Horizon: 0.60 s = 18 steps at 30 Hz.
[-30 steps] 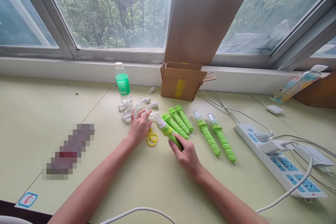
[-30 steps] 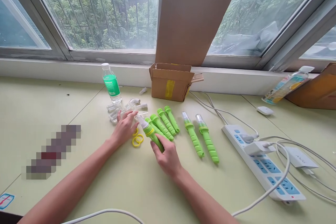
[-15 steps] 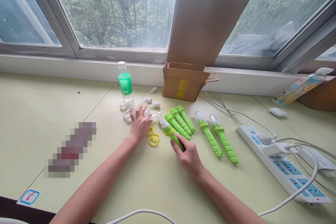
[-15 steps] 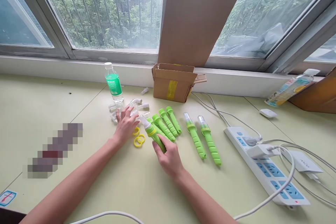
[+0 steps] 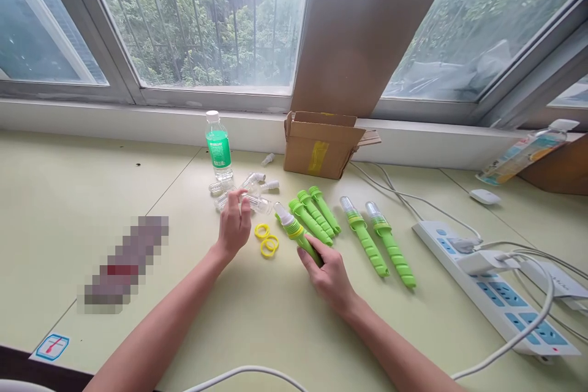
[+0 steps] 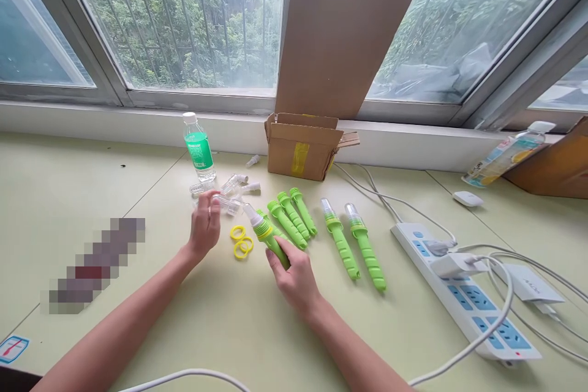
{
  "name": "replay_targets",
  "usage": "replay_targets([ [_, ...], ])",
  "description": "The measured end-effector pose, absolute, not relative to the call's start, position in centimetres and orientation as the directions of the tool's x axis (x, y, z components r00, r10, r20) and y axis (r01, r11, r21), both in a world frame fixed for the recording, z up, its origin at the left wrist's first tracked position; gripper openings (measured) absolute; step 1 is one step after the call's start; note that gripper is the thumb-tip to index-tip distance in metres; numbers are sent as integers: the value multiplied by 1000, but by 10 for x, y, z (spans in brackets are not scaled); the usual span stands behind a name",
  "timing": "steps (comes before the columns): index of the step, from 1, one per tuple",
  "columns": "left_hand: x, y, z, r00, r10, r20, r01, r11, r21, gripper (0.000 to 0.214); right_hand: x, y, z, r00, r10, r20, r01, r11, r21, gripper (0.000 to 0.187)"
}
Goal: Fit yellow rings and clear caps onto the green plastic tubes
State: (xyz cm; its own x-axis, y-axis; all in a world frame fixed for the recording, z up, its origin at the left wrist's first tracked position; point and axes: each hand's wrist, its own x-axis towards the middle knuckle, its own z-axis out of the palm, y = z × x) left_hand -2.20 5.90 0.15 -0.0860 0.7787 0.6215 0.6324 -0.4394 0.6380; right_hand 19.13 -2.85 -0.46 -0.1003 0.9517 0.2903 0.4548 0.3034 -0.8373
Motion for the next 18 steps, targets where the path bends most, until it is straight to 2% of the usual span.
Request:
replay_targets([
  [3,-28,54,6,-270,817,510,452,-360,816,30,191,-29,-3,-116,946,302,475,320,-820,22],
  [5,-30,53,10,-339,818,465,331,-359,873,31,191,-29,-3,-127,942,311,497,332,-802,22],
  [8,-27,52,14,-343,842,417,196,-370,908,33,191,-28,-4,-146,931,336,512,361,-779,23],
  [10,-21,47,15,-240,885,398,127,-378,917,32,191,-28,-7,-165,921,353,520,386,-762,24],
  [13,-9,36,14,96,938,332,41,-337,941,30,192,-28,-10,-194,906,377,547,419,-725,26],
  [14,-5,32,14,142,942,305,28,-312,950,29,192,-28,-11,-197,901,386,556,427,-713,26],
  [18,1,23,14,146,953,267,-9,-269,963,27,193,-29,-16,-168,898,407,590,422,-688,32],
])
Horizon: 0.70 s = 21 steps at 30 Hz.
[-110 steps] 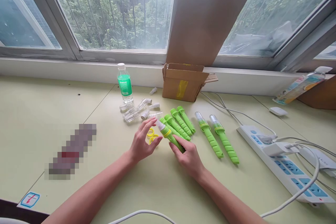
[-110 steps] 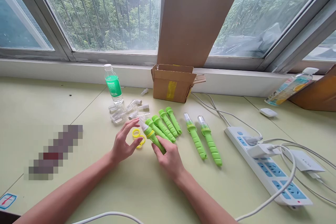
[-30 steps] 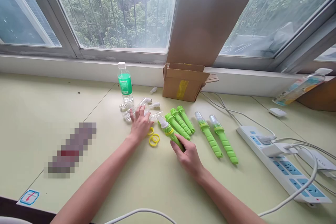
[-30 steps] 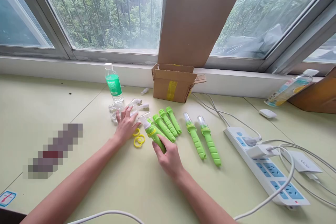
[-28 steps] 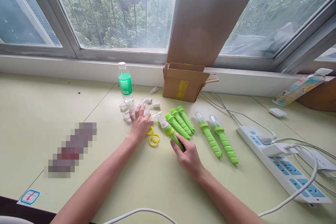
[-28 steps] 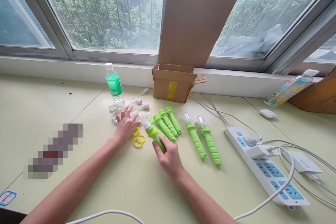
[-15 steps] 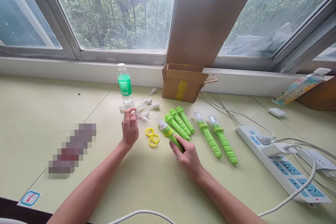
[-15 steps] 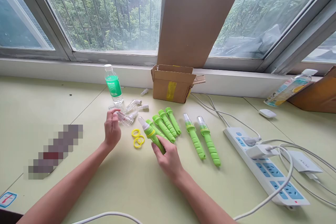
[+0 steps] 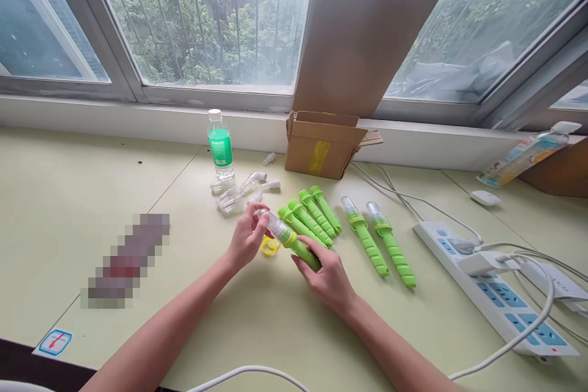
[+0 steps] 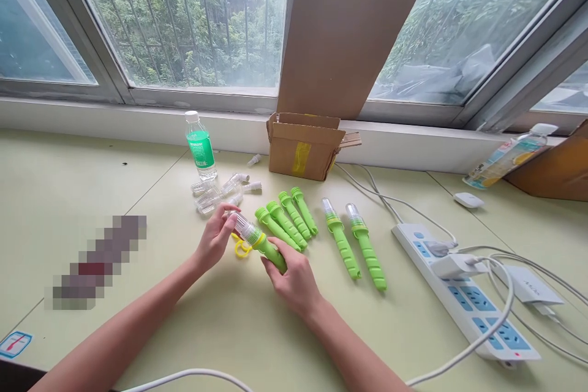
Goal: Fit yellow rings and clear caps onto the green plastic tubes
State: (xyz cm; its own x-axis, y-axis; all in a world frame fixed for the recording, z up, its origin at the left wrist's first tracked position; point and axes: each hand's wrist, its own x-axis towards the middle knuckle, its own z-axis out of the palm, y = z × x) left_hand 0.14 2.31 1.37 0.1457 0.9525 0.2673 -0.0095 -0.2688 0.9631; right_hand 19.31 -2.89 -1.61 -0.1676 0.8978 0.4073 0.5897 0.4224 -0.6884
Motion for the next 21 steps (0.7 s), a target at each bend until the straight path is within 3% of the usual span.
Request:
replay_targets([
  [7,2,24,13,100,964,248,55,-254,966,30,195,-30,-20,-157,886,436,646,426,-633,14],
  [13,4,22,11,61,965,254,33,-256,966,29,198,-30,-13,-207,861,465,721,456,-522,23],
  [17,5,22,7,49,971,234,34,-235,971,29,197,-30,-14,-223,863,452,723,458,-518,29],
  [21,5,23,5,47,971,236,35,-238,971,28,198,-31,-16,-221,863,454,713,461,-529,18],
])
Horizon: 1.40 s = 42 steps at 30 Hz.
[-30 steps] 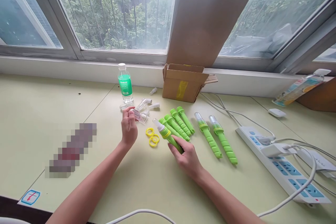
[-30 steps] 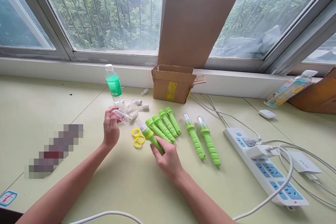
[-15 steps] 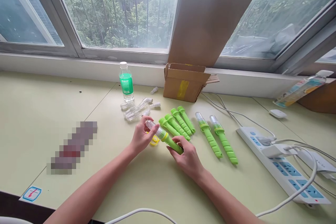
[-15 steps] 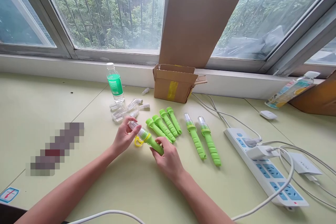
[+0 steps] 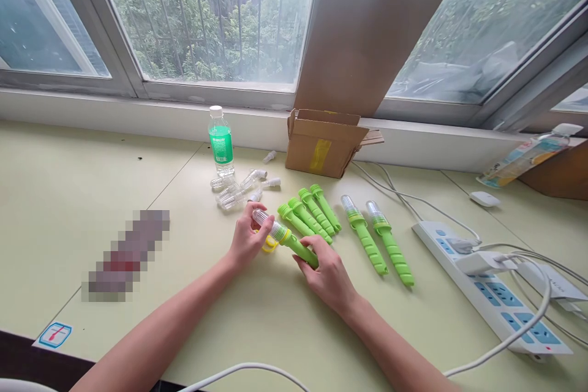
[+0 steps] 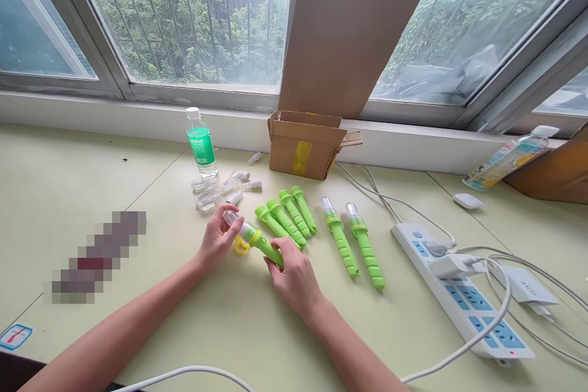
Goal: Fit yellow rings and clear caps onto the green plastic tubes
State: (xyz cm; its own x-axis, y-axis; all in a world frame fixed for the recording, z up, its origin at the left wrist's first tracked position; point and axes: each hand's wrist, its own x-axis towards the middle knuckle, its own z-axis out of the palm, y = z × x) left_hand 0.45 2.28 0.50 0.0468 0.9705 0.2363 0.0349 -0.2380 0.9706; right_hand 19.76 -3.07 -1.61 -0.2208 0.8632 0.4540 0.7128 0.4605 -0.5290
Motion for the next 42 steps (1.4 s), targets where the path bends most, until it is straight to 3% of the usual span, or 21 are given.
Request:
replay_targets([
  [10,6,22,8,52,984,172,-135,-164,977,39,199,-30,-16,-225,865,449,725,456,-516,30],
  [15,7,26,9,80,990,116,-235,-95,967,45,200,-30,-18,-180,880,439,712,425,-559,17],
  [20,8,28,7,113,988,107,-256,-75,964,43,201,-30,-17,-195,872,449,752,427,-503,20],
  [24,8,27,5,141,985,99,-255,-60,965,44,199,-30,-14,-178,895,409,714,404,-572,24],
  [28,6,27,5,155,983,95,-248,-55,967,44,199,-31,-6,-183,942,282,589,334,-736,22],
  [31,4,28,6,173,980,101,-236,-59,970,44,199,-32,0,-243,969,46,414,146,-898,30],
  [33,4,27,8,193,976,106,-237,-58,970,46,198,-33,2,-270,962,-46,343,51,-938,34],
  [36,4,27,9,211,973,93,-271,-34,962,51,196,-34,0,-197,978,62,398,137,-907,31],
  [42,7,26,10,201,979,45,-304,18,952,41,199,-33,-11,-62,921,385,676,323,-662,23],
])
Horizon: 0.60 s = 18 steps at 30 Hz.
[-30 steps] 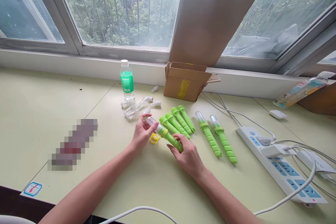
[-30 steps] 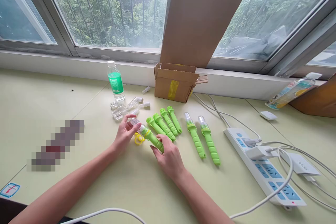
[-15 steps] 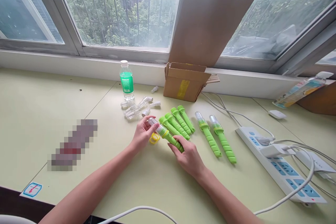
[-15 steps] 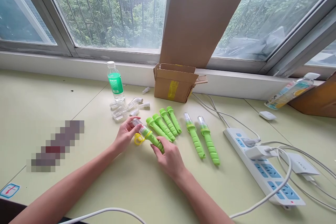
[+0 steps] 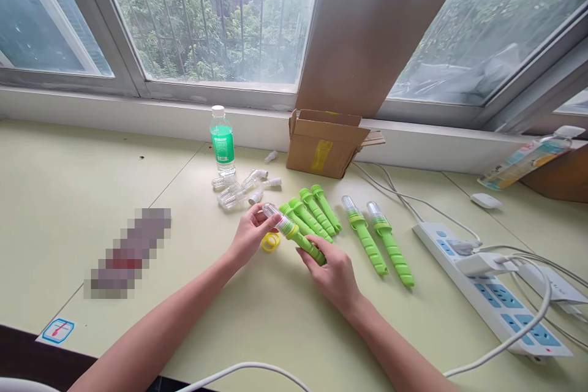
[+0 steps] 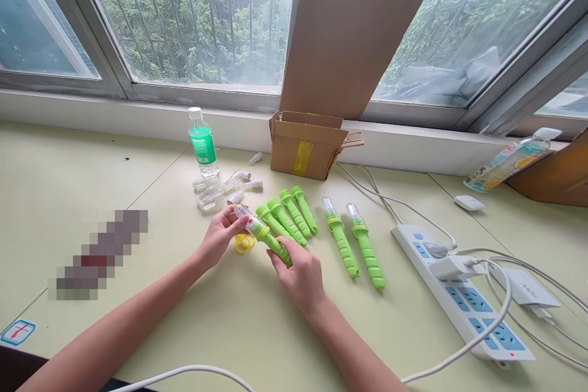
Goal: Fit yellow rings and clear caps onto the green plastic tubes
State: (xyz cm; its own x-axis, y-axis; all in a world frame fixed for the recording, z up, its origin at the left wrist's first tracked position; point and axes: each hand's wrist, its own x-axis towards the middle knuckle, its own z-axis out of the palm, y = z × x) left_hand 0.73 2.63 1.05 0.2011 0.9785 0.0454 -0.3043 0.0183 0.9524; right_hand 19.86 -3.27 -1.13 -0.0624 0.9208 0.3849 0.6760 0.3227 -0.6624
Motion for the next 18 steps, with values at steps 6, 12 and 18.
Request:
replay_targets([
  [6,5,28,11,197,980,16,-306,46,951,37,197,-35,-1,-145,955,260,570,295,-767,22],
  [12,-1,31,11,275,960,46,-325,47,945,36,200,-34,15,-350,888,-298,118,-274,-954,41],
  [18,2,28,13,292,956,18,-325,82,942,49,194,-36,8,-174,983,-53,299,1,-954,37],
])
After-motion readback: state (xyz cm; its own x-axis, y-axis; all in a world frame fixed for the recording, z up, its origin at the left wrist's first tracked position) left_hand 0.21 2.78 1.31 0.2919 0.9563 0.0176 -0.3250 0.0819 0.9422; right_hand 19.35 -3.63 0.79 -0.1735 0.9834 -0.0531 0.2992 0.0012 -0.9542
